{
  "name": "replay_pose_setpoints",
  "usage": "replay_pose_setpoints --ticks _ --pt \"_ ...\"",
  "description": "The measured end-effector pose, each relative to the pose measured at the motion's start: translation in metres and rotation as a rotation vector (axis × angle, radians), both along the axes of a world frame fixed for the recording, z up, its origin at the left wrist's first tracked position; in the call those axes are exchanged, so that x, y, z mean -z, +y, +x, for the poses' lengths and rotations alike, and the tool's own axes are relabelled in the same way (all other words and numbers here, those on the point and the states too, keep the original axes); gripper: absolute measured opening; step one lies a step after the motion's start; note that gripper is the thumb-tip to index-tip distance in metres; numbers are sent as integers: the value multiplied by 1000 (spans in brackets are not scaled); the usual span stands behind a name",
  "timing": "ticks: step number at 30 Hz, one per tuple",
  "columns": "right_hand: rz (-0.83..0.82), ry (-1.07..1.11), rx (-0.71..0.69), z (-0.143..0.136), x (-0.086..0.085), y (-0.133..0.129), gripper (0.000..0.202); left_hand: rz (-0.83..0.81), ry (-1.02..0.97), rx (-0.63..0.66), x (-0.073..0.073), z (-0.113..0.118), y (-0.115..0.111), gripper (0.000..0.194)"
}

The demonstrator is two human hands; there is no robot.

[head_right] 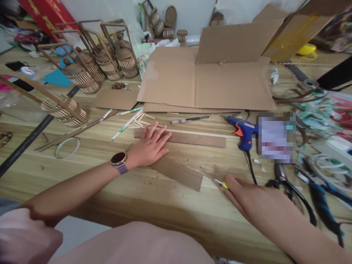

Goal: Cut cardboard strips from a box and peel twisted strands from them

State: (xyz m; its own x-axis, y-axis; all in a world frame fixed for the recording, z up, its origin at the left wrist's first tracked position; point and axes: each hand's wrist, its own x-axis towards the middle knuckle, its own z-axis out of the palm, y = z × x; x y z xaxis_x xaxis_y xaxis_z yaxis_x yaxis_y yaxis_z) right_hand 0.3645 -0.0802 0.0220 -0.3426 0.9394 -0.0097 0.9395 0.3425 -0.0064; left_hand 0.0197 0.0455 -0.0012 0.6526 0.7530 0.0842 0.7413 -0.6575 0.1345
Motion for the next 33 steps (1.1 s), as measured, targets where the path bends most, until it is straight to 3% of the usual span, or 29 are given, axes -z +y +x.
replay_pose_setpoints --ticks 3,6,10,21,33 --pt "-50 -144 -126 -44 -16 17 22 5 2 -11 0 1 0 61" --pt "-134 -258 -148 -89 -27 33 19 6 5 -14 -1 1 0 62" --pt "-163 -338 -161 -122 -33 47 22 -7 19 -16 -5 1 0 63" --pt "-135 -327 -242 -126 -25 53 11 14 11 -7 -5 2 -1 63" --pt "-158 -352 -219 -135 -32 56 20 13 -8 -1 -5 1 -2 61"
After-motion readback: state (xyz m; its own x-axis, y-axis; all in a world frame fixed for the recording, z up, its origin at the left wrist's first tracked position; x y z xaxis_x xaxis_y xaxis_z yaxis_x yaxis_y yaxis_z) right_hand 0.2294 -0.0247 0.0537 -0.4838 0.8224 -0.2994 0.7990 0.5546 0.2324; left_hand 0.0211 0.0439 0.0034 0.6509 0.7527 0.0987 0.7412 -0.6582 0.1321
